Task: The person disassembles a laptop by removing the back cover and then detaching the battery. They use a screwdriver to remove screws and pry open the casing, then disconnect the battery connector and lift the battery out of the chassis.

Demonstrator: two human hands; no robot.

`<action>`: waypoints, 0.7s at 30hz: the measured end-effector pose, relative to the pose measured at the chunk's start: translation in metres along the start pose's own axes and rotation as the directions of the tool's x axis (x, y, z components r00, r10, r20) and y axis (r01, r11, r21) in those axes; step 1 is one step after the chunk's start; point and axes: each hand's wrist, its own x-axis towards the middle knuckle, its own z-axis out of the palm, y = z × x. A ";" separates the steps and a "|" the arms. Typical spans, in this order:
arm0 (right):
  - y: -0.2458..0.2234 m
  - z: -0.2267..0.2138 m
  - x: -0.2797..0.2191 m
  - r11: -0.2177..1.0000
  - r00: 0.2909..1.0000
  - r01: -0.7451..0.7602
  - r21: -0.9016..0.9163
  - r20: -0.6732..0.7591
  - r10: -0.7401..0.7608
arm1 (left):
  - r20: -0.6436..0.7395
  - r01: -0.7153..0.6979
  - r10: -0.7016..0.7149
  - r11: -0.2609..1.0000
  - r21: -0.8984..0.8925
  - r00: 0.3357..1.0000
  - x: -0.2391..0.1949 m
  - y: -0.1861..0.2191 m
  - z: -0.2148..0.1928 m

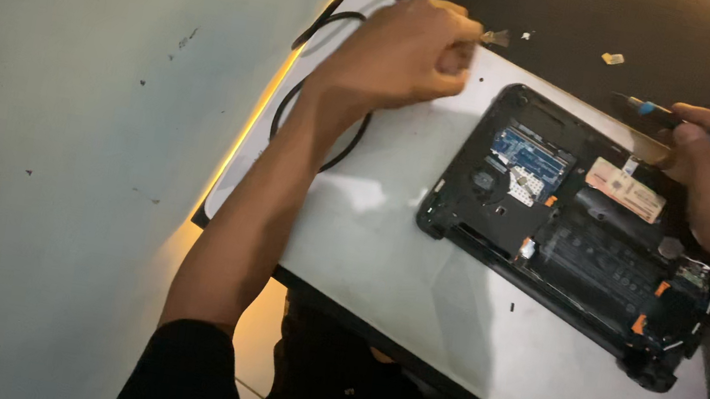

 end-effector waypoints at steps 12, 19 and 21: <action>-0.008 0.000 0.002 0.995 0.996 0.090 0.053 0.000 -0.090 | -0.147 -0.232 0.217 0.968 -0.096 0.965 0.019 0.024 0.053; -0.005 0.000 0.003 0.987 0.987 0.160 -0.013 0.000 -0.160 | -0.237 -0.348 0.441 0.870 0.348 0.866 0.028 0.009 0.076; -0.006 0.001 0.003 0.987 0.987 0.159 -0.004 0.003 -0.159 | -0.225 -0.346 0.457 0.848 0.401 0.860 0.029 0.009 0.077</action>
